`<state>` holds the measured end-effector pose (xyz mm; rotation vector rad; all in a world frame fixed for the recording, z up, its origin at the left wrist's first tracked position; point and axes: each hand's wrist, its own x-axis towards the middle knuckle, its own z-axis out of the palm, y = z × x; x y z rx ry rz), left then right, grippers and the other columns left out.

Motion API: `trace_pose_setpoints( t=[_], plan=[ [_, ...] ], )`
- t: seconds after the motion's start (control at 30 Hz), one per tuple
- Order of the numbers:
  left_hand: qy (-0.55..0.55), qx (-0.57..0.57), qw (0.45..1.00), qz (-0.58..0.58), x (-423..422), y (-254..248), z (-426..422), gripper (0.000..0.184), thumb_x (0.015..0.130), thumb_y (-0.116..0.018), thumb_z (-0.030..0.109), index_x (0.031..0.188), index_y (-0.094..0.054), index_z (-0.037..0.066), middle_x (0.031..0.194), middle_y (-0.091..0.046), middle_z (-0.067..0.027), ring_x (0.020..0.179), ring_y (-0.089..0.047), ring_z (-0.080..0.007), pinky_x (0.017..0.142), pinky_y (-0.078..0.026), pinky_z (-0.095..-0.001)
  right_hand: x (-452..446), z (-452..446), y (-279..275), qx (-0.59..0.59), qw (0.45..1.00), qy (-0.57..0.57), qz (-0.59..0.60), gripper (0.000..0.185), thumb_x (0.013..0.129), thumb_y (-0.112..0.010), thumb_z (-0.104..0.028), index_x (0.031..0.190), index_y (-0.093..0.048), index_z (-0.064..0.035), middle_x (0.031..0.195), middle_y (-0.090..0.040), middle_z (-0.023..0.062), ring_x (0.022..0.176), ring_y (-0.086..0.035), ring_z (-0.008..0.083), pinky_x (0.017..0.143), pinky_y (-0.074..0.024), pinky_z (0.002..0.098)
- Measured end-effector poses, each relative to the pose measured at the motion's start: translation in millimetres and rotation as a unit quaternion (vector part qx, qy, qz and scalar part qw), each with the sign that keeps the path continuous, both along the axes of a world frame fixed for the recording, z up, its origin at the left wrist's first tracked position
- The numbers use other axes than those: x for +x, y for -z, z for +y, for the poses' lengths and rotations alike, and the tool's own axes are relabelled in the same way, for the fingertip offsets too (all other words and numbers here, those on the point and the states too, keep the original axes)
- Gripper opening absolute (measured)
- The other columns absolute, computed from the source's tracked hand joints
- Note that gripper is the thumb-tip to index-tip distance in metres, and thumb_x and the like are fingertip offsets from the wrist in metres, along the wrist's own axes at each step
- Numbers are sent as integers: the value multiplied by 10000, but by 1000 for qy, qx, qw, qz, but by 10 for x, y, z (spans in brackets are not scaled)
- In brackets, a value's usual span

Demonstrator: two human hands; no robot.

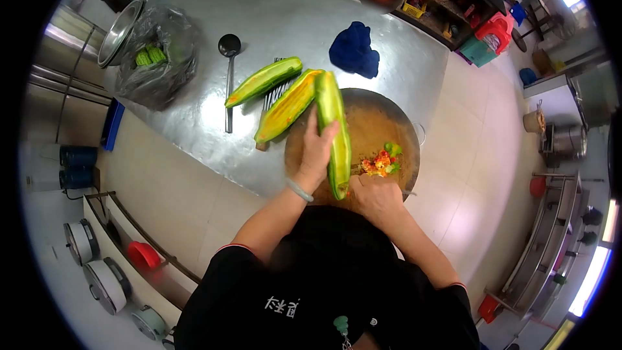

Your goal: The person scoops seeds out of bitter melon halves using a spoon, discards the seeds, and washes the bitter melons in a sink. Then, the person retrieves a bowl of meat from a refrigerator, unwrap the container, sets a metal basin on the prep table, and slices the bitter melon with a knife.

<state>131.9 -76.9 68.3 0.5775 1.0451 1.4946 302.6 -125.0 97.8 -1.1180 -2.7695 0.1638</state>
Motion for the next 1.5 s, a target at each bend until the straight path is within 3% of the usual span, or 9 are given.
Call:
trace_pose_setpoints(
  t=[0.27, 0.37, 0.63, 0.8, 0.9, 1.1, 1.17, 1.3, 1.5],
  plan=[
    [-175, 4, 983, 59, -1345, -120, 297, 653, 870, -585, 214, 1449, -314, 81, 1140, -558, -117, 981, -572, -246, 882, -491, -373, 410, 119, 163, 83, 958, 193, 194, 195, 737, -613, -55, 915, -581, -130, 717, -588, 74, 607, -609, 263, 524, -484, 370],
    [-86, -26, 969, 229, -1794, -41, 398, 622, 871, -590, 198, 1445, -384, 78, 1213, -567, -86, 1018, -576, -210, 885, -479, -337, 588, 67, 723, -16, 970, 243, -29, 226, 762, -626, -54, 976, -605, -120, 760, -620, 103, 620, -621, 289, 545, -493, 374],
    [62, -103, 860, 496, -2215, 818, 600, 561, 867, -579, 167, 1396, -440, 44, 1298, -550, -234, 1175, -559, -330, 979, -435, -358, 599, 216, 433, -123, 905, 366, 177, 126, 887, -553, -101, 989, -602, -45, 802, -657, 115, 642, -629, 259, 590, -494, 372],
    [98, -62, 750, 651, -2090, 967, 641, 572, 868, -611, 189, 1391, -434, 37, 1298, -534, -244, 1208, -501, -384, 1017, -398, -393, 601, 256, 232, -550, 480, 341, 592, 180, 937, -491, -54, 1110, -536, -37, 891, -576, 52, 817, -567, 154, 730, -497, 331],
    [75, -24, 711, 699, -2011, 926, 630, 556, 864, -618, 165, 1381, -446, 57, 1272, -545, -236, 1166, -518, -401, 981, -426, -406, 366, 357, 322, -562, 447, 354, 599, 246, 935, -458, -4, 1180, -471, -15, 981, -552, 97, 866, -570, 180, 761, -518, 329],
    [84, 12, 708, 701, -1965, 873, 551, 528, 865, -605, 132, 1356, -453, 9, 1287, -530, -234, 1195, -500, -387, 1021, -395, -405, -441, 492, 763, -490, 583, 394, 515, 350, 916, -457, 13, 1259, -386, 6, 1151, -560, 199, 1019, -597, 278, 852, -505, 343],
    [46, 33, 695, 717, -1918, 764, 404, 509, 869, -595, 111, 1342, -457, -14, 1294, -527, -230, 1212, -490, -385, 1037, -384, -410, -523, 488, 933, -373, 811, 325, 313, 505, 866, -512, -23, 1318, -296, 43, 1142, -553, 278, 1015, -588, 377, 874, -493, 422],
    [-35, 119, 675, 727, -1595, 496, -80, 406, 865, -599, 82, 1262, -541, 16, 1236, -564, -200, 1117, -558, -361, 952, -457, -398, -255, 359, 935, -167, 919, 221, 281, 477, 792, -551, -19, 1267, -515, -43, 1115, -588, 239, 1074, -568, 374, 905, -473, 431],
    [284, 34, 854, 435, -506, 220, -930, 420, 798, -708, 81, 1180, -544, 24, 1012, -567, -154, 800, -644, -248, 700, -525, -306, 662, 740, 946, -95, 932, 305, 170, 391, 817, -676, -269, 1171, -627, -109, 1120, -568, 171, 1022, -554, 334, 931, -462, 420]
  ],
)
